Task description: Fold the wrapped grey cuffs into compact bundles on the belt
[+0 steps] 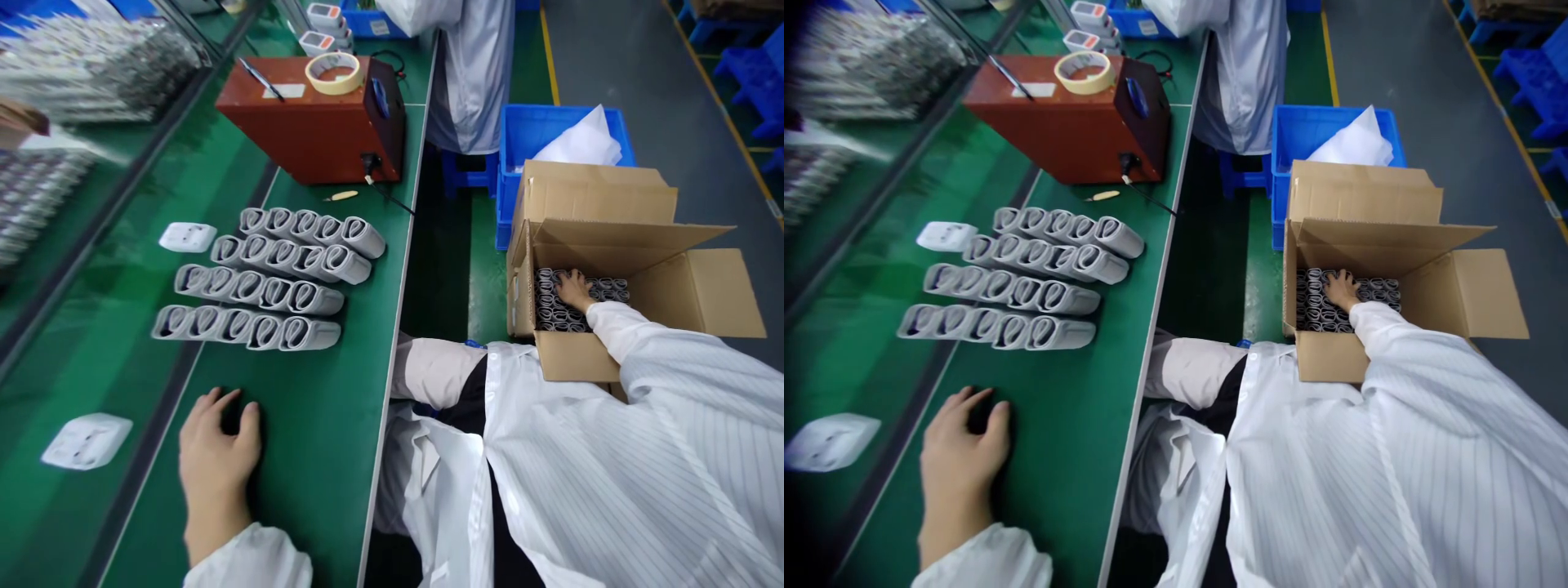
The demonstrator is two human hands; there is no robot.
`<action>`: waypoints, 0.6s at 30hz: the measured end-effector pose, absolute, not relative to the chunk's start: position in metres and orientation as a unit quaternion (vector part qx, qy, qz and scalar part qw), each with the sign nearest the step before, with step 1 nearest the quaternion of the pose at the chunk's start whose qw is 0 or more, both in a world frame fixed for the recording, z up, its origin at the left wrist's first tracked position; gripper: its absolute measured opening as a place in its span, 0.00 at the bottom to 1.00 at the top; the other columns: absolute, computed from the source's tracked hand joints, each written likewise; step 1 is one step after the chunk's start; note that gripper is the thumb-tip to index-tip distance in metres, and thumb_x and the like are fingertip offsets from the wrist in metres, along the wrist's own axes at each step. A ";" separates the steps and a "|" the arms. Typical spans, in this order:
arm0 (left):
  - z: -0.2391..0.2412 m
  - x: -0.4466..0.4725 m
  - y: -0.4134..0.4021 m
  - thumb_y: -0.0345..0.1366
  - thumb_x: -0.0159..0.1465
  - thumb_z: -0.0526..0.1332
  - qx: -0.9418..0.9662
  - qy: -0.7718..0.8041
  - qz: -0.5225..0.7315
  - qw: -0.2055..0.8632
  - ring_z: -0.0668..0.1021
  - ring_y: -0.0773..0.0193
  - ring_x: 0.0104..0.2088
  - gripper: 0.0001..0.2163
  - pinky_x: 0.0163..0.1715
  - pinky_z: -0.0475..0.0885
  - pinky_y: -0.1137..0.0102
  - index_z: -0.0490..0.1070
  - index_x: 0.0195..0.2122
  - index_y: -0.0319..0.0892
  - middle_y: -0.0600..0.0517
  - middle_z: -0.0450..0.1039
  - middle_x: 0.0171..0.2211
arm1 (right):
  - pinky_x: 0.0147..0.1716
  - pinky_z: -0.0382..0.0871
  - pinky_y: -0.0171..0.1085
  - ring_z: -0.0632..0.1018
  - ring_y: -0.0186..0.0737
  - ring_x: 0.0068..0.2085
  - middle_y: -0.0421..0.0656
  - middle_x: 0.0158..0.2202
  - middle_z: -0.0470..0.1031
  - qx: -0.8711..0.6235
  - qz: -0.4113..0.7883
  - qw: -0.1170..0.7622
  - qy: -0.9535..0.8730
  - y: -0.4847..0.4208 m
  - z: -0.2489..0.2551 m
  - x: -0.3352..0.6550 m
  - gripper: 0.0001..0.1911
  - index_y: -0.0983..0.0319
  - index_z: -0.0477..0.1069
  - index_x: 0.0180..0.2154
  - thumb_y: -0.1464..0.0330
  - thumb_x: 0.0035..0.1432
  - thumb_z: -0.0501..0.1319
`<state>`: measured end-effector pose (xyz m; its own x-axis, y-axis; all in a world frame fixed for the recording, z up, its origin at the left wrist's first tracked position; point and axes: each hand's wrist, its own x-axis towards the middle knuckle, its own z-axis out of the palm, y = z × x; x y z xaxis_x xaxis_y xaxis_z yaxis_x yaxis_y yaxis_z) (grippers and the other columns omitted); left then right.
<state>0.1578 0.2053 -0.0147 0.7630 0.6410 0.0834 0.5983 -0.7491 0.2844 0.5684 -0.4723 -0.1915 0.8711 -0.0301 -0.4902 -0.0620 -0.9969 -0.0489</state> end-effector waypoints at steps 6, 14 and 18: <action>-0.007 0.161 0.197 0.67 0.75 0.51 0.927 0.340 0.083 0.135 0.70 0.24 0.83 0.45 0.86 0.64 0.35 0.79 0.73 0.30 0.24 0.71 0.79 | 0.80 0.54 0.76 0.51 0.72 0.87 0.69 0.88 0.46 -0.962 0.265 0.035 0.049 -0.457 -0.195 0.550 0.38 0.65 0.50 0.86 0.57 0.85 0.44; -0.002 0.159 0.194 0.60 0.74 0.57 0.923 0.336 0.084 0.168 0.67 0.24 0.85 0.37 0.88 0.61 0.33 0.77 0.77 0.46 0.38 0.66 0.84 | 0.82 0.50 0.78 0.54 0.76 0.85 0.59 0.91 0.45 -0.957 0.284 0.057 0.012 -0.451 -0.187 0.542 0.40 0.56 0.48 0.89 0.58 0.83 0.48; -0.001 0.163 0.191 0.66 0.75 0.52 0.923 0.344 0.094 0.147 0.70 0.21 0.82 0.46 0.85 0.65 0.30 0.79 0.73 0.28 0.22 0.71 0.78 | 0.81 0.53 0.77 0.56 0.74 0.84 0.56 0.90 0.50 -0.949 0.306 0.074 0.019 -0.447 -0.176 0.555 0.37 0.52 0.51 0.88 0.56 0.85 0.43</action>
